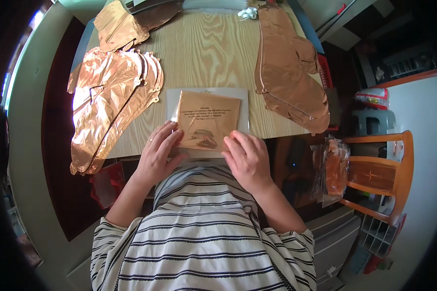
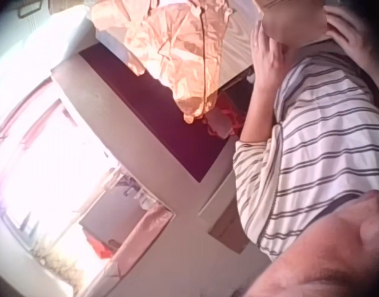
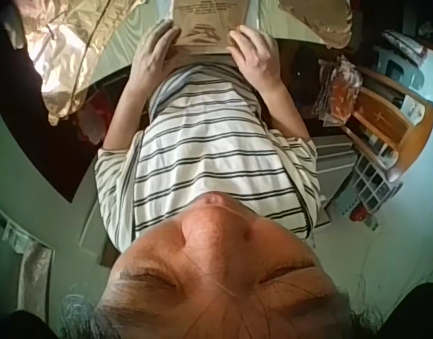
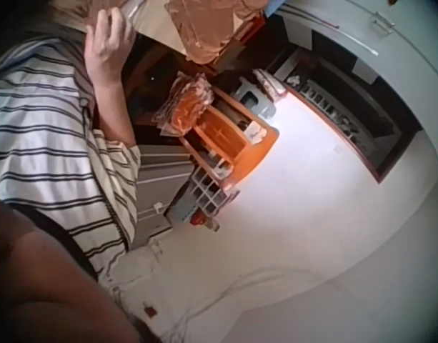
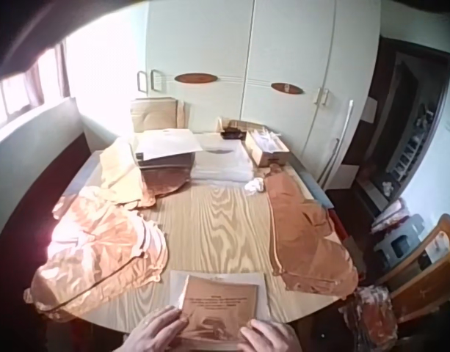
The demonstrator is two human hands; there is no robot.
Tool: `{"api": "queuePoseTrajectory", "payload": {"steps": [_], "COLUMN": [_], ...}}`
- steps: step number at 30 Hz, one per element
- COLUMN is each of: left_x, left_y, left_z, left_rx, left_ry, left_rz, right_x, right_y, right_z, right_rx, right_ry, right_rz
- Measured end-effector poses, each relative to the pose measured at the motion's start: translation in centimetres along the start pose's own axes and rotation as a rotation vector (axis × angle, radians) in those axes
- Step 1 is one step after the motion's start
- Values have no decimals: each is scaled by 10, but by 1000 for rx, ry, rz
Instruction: Packaging and folding metallic foil balloons into plastic sleeves with card backings.
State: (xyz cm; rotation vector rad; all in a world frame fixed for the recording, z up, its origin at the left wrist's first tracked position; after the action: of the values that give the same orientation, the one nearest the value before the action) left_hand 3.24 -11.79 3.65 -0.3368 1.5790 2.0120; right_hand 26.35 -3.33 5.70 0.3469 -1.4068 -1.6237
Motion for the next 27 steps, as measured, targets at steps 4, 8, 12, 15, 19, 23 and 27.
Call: {"api": "queuePoseTrajectory", "payload": {"steps": [4,8,12,15,19,23,27], "left_x": [3,1,1,4,2,-2,-14], "left_y": [-3,-2,-2,-4,-7,-6,4], "left_z": [-3,-1,-3,-6,-14,-21,-19], "left_rx": [-9,-11,-7,-36,-57,-93,-79], "left_ry": [-34,-62,-103,-126,-160,-183,-67], "left_rz": [35,41,43,77,142,107,41], "right_x": [-11,-10,-12,-15,-16,-21,-19], "right_y": [0,2,1,0,0,-9,-43], "right_z": [1,1,-7,-14,-29,-62,-86], "right_rx": [-41,1,38,-14,-119,-237,-240], "right_ry": [18,35,26,30,-63,-394,-787], "right_rz": [-36,-10,25,-9,73,417,1322]}}
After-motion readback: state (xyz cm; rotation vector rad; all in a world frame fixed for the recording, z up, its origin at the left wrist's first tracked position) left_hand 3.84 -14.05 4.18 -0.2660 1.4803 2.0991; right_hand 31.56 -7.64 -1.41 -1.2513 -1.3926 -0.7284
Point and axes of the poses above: each hand's wrist, its own z-axis towards the middle knuckle, its own y-axis out of the back of the hand, x = y × z, the point moved 4 cm from there along z, towards the middle knuckle, and after that the axes turned 6 degrees about x, right-handed, at the moved point
